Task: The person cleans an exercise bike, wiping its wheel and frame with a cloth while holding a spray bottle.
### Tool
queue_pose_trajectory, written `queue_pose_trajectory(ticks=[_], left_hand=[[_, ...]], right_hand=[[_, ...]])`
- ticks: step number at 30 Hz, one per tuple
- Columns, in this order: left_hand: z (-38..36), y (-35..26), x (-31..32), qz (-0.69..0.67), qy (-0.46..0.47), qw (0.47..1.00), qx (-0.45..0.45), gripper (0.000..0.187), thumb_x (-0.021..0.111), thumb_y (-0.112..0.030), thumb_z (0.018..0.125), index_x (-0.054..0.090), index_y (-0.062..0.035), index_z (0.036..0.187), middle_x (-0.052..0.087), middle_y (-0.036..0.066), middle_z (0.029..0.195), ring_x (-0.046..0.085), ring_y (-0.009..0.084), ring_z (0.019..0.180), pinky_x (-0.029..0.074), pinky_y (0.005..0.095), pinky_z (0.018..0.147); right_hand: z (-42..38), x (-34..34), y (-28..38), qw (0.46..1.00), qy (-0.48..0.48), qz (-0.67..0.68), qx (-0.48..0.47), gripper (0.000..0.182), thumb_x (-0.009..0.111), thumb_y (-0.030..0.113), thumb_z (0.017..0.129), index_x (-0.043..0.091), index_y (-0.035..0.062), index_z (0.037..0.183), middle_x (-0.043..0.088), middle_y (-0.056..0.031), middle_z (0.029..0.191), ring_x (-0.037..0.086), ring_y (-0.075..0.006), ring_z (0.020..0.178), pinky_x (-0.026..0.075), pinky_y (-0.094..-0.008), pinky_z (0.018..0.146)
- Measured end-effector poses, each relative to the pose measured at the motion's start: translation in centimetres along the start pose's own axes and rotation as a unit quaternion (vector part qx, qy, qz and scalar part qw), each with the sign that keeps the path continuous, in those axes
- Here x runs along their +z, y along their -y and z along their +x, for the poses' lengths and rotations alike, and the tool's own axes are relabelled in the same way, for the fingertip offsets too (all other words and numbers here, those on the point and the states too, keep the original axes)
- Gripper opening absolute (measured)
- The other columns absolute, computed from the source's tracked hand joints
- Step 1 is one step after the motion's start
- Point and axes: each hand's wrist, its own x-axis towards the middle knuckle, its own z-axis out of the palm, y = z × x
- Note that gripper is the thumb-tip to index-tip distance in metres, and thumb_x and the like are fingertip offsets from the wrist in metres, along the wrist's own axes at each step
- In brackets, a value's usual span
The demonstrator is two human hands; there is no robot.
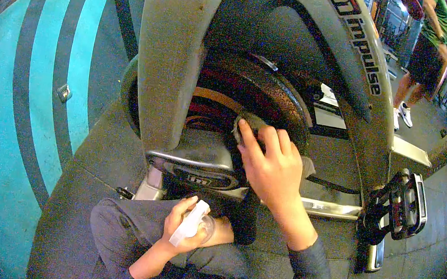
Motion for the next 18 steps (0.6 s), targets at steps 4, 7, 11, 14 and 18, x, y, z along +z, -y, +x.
queue_pose_trajectory(ticks=[4, 7, 11, 14, 18], left_hand=[[-0.1, 0.2, 0.0, -0.038, -0.022, 0.999, -0.022, 0.066, 0.069, -0.017, 0.075, 0.035, -0.0015, 0.13, 0.065, 0.016, 0.1, 0.064, 0.0246, 0.088, 0.052, 0.035, 0.078], [1.0, -0.4, -0.1, -0.062, -0.048, 0.997, 0.018, 0.059, 0.066, -0.004, 0.072, 0.041, 0.0041, 0.124, 0.056, 0.017, 0.087, 0.058, 0.0273, 0.073, 0.05, 0.0352, 0.064], [0.8, 0.0, 0.0, -0.048, -0.048, 0.997, 0.037, 0.058, 0.066, -0.006, 0.072, 0.04, 0.0074, 0.122, 0.057, 0.017, 0.089, 0.058, 0.0284, 0.073, 0.05, 0.0372, 0.065], [0.8, 0.0, -0.1, -0.043, -0.049, 0.997, 0.049, 0.059, 0.067, -0.007, 0.072, 0.04, 0.0078, 0.122, 0.056, 0.018, 0.09, 0.058, 0.0289, 0.074, 0.05, 0.0377, 0.065], [0.5, 0.3, 0.1, -0.038, -0.049, 0.997, 0.043, 0.06, 0.067, -0.007, 0.072, 0.04, 0.0084, 0.122, 0.056, 0.018, 0.091, 0.058, 0.0291, 0.073, 0.049, 0.0373, 0.065]], right_hand=[[-0.5, 1.5, -1.2, 0.996, 0.053, -0.067, 0.019, 0.043, 0.067, 0.016, 0.073, 0.062, 0.0125, 0.115, 0.05, -0.0086, 0.086, 0.052, -0.0247, 0.077, 0.047, -0.0349, 0.063], [-0.7, 1.9, -0.9, 0.994, 0.062, -0.082, 0.04, 0.041, 0.067, 0.016, 0.073, 0.063, 0.0131, 0.114, 0.051, -0.0094, 0.088, 0.053, -0.0253, 0.079, 0.048, -0.0351, 0.064], [0.3, 2.7, -0.7, 0.995, 0.041, -0.084, 0.042, 0.04, 0.068, 0.016, 0.072, 0.064, 0.0146, 0.111, 0.051, -0.0089, 0.088, 0.053, -0.0256, 0.078, 0.048, -0.0351, 0.062], [1.6, 2.9, -0.1, 0.995, 0.036, -0.086, 0.027, 0.039, 0.068, 0.015, 0.071, 0.064, 0.0151, 0.11, 0.052, -0.0082, 0.087, 0.054, -0.0251, 0.077, 0.048, -0.0349, 0.06], [1.5, 2.6, 0.4, 0.994, 0.047, -0.093, 0.034, 0.039, 0.067, 0.014, 0.071, 0.065, 0.015, 0.11, 0.052, -0.0073, 0.086, 0.054, -0.0241, 0.076, 0.048, -0.0337, 0.058]])
